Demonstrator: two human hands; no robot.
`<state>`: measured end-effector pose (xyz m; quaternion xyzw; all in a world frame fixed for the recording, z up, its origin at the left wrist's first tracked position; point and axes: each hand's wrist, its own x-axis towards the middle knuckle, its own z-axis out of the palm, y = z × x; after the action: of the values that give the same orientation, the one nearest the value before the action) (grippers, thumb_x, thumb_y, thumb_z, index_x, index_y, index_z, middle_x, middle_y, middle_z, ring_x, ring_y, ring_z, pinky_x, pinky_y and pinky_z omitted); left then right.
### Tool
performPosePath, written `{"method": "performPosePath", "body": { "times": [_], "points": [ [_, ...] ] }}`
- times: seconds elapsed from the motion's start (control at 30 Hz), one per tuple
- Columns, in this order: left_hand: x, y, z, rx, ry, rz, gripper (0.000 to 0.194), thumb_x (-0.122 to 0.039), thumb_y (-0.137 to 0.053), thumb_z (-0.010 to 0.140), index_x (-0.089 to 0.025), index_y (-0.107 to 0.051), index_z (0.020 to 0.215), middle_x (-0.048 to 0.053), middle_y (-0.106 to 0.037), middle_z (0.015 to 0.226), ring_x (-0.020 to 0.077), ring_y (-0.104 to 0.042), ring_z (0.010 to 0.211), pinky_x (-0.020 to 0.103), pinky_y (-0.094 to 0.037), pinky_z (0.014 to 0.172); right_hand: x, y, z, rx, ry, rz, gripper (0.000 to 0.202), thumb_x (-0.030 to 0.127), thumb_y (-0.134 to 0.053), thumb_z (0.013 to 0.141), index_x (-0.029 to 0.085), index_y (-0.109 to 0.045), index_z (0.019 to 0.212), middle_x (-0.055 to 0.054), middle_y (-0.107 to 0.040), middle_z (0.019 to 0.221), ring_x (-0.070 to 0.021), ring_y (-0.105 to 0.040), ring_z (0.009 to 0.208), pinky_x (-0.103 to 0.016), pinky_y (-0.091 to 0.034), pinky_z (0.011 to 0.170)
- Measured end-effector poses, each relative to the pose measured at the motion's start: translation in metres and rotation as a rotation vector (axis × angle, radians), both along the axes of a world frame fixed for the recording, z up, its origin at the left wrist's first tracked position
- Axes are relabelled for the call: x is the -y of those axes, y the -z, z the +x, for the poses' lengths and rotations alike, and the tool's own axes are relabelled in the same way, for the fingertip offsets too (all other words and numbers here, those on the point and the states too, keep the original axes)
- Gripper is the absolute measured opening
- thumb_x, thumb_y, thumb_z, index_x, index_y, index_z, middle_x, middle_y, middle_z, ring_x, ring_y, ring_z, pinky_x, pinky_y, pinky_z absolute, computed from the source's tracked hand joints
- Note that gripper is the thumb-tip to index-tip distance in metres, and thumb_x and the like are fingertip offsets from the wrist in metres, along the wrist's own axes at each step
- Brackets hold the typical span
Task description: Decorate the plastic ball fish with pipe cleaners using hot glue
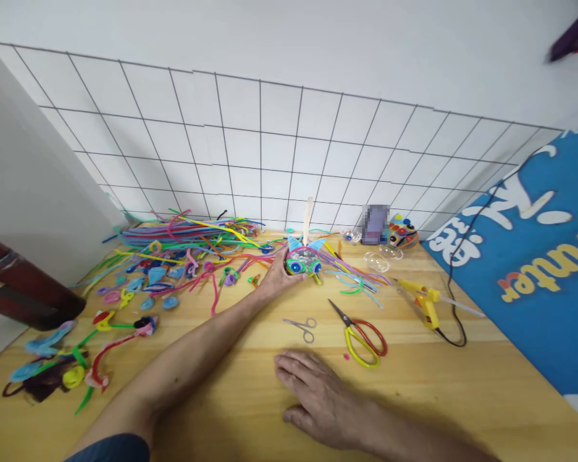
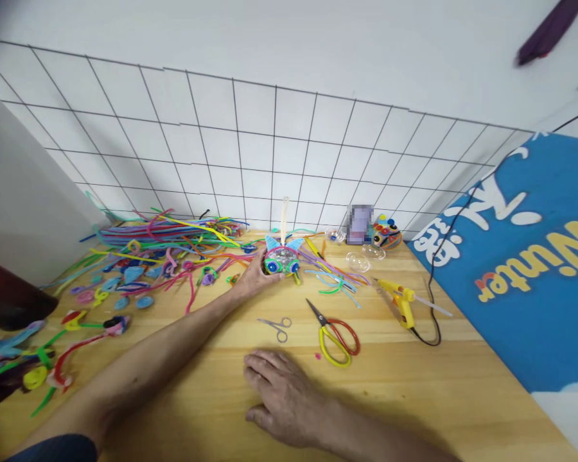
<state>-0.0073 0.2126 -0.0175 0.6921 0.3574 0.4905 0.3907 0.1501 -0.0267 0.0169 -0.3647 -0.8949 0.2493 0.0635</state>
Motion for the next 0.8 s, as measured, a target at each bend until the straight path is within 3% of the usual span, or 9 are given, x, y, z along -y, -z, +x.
{"method": "performPosePath", "body": {
  "times": [0.3, 0.6, 0.8],
  "points": [
    [0.002, -0.005, -0.002, 0.015, 0.032, -0.027, 0.103, -0.053, -0.097, 0.069, -0.028, -0.046, 0.155, 0.016, -0.061, 0.149, 0.0402, -0.057, 0.143, 0.066, -0.040, 0.125, 0.003, 0.004, -0.004, -0.047, 0.034, 0.077, 0.067, 0.051, -0.062, 0.105, 0.013, -0.052, 0.159, -0.018, -0.058, 0.162, -0.0280, -0.043, 0.158, -0.046, -0.032, 0.134],
    [-0.007, 0.003, -0.005, 0.035, 0.034, -0.017, 0.114, -0.052, -0.100, 0.063, -0.023, -0.043, 0.157, 0.019, -0.051, 0.159, 0.0418, -0.047, 0.153, 0.065, -0.034, 0.129, 0.001, -0.005, -0.006, -0.031, 0.020, 0.095, 0.061, 0.050, -0.062, 0.105, 0.013, -0.057, 0.153, -0.017, -0.059, 0.161, -0.0268, -0.045, 0.156, -0.045, -0.035, 0.131],
    [-0.003, -0.001, -0.005, 0.004, 0.043, -0.028, 0.106, -0.052, -0.097, 0.068, -0.021, -0.045, 0.155, 0.019, -0.057, 0.153, 0.0383, -0.056, 0.145, 0.063, -0.039, 0.126, 0.000, -0.006, -0.007, -0.018, 0.004, 0.110, 0.058, 0.049, -0.060, 0.107, 0.011, -0.059, 0.150, -0.017, -0.059, 0.161, -0.0264, -0.046, 0.156, -0.043, -0.034, 0.132]
  ]
}}
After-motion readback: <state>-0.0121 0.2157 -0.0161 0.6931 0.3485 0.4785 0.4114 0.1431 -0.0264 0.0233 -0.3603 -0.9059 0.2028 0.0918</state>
